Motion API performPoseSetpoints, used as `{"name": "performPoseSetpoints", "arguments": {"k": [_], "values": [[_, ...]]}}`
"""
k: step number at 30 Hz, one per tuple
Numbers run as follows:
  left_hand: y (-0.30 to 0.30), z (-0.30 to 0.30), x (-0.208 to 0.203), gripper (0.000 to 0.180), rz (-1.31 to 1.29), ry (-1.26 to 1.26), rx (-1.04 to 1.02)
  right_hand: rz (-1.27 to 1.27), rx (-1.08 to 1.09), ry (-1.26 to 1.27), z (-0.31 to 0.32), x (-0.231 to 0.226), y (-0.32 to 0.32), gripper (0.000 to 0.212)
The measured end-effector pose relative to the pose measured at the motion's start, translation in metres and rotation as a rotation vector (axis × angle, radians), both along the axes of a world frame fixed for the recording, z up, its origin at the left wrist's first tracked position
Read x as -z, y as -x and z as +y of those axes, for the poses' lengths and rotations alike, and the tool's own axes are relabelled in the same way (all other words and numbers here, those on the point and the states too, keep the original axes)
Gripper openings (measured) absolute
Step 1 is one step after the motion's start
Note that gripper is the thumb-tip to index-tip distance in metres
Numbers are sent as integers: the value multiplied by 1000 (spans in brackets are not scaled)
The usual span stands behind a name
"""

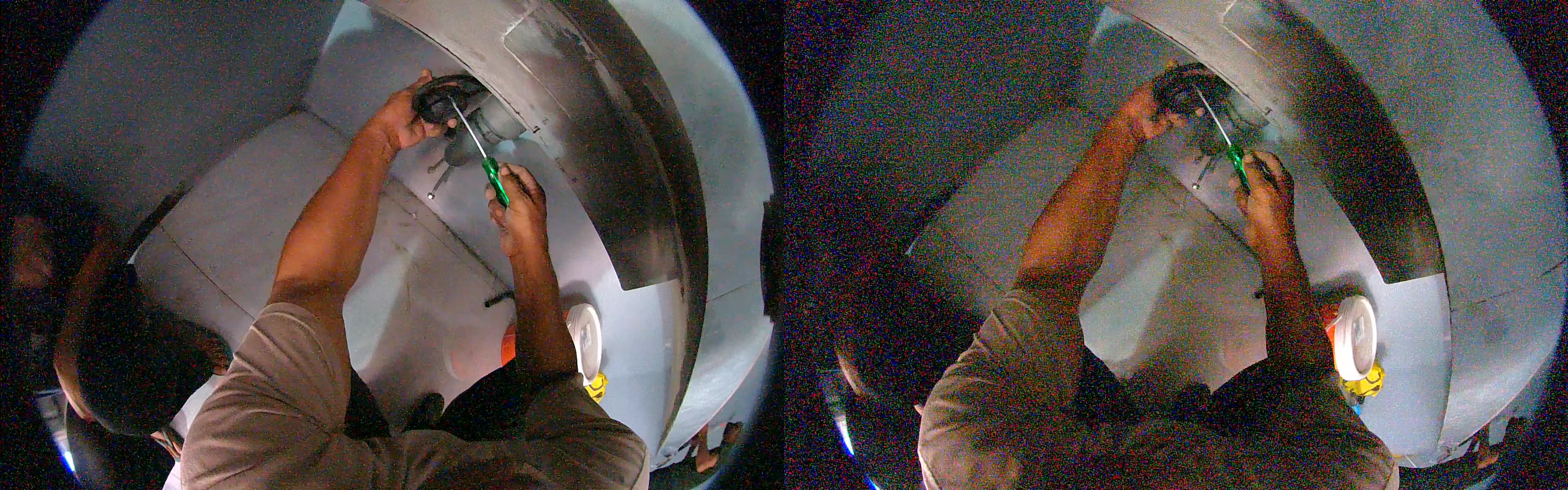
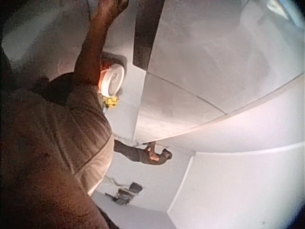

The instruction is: The person uses a screwdriver to loosen and remove parts of a sink drain assembly while working underneath the basin.

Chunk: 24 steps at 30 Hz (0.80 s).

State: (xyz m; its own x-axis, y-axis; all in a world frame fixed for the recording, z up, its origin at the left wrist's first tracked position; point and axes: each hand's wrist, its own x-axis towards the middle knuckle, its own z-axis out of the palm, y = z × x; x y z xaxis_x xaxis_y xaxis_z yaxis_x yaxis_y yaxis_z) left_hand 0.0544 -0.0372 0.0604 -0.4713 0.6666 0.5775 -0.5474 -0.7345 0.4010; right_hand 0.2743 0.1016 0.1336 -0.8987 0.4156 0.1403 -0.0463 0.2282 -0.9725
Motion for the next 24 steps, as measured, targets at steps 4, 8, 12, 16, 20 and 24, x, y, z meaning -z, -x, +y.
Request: {"name": "performPoseSetpoints", "arguments": {"k": [4,8,12,16,20,24], "values": [[-26,1,-24,41,-144,56,-90,38,0,-54,8,-1,-5,26],[-44,6,-39,41,-339,37,-153,60,17,100,-5,-7,-8,26],[-23,6,-17,40,-106,-141,-112,119,23,-85,-18,0,0,22],[-57,19,-19,37,-285,-297,-48,87,50,-278,3,-2,-6,16],[-63,20,-17,42,-325,-359,-53,115,35,-406,1,-15,-5,15],[-73,32,-21,46,-299,-254,-260,46,22,-262,3,-24,-9,17]]}}
